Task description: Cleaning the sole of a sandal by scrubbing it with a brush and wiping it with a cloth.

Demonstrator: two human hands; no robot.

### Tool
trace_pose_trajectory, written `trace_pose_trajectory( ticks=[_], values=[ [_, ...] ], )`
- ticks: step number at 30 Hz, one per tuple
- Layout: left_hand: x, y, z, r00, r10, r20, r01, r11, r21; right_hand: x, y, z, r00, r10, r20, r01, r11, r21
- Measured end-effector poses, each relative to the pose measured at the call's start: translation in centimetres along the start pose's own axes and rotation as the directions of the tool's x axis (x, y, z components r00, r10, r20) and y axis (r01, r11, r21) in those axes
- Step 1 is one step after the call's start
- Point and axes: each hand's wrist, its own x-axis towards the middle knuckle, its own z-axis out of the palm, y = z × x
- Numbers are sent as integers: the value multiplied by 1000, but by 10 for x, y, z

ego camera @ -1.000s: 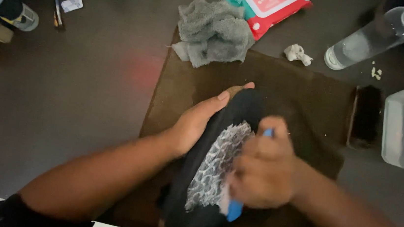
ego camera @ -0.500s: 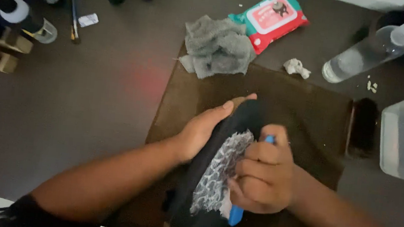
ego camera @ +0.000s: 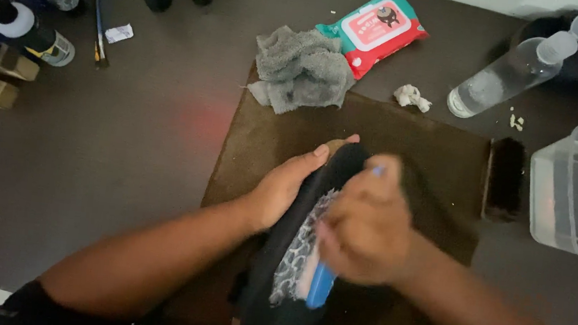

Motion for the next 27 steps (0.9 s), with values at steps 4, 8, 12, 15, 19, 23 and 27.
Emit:
trace_pose_trajectory(
  ticks=[4,8,12,15,19,23,27],
  values=[
    [14,-9,-18,1000,15,1,-15,1000,10,-5,34,-17,992,-52,117,65,991,-113],
    [31,-13,-28,998,54,13,-54,998,19,9,12,-8,998,2,64,-2,1000,6],
    [20,-8,-10,997,71,8,-71,984,164,5,48,-25,997,-36,69,38,999,-34],
    [27,-13,-25,994,99,39,-103,986,128,3,5,-10,987,36,157,-10,987,-161],
    [10,-4,-6,995,94,24,-97,984,152,0,19,-14,980,-5,201,27,994,-109],
    [8,-18,-16,981,138,136,-145,989,38,20,-3,-9,988,52,143,-46,998,-44],
    [18,-31,-33,910,287,299,-333,936,115,-3,21,-15,970,58,235,-2,972,-235]
  ],
)
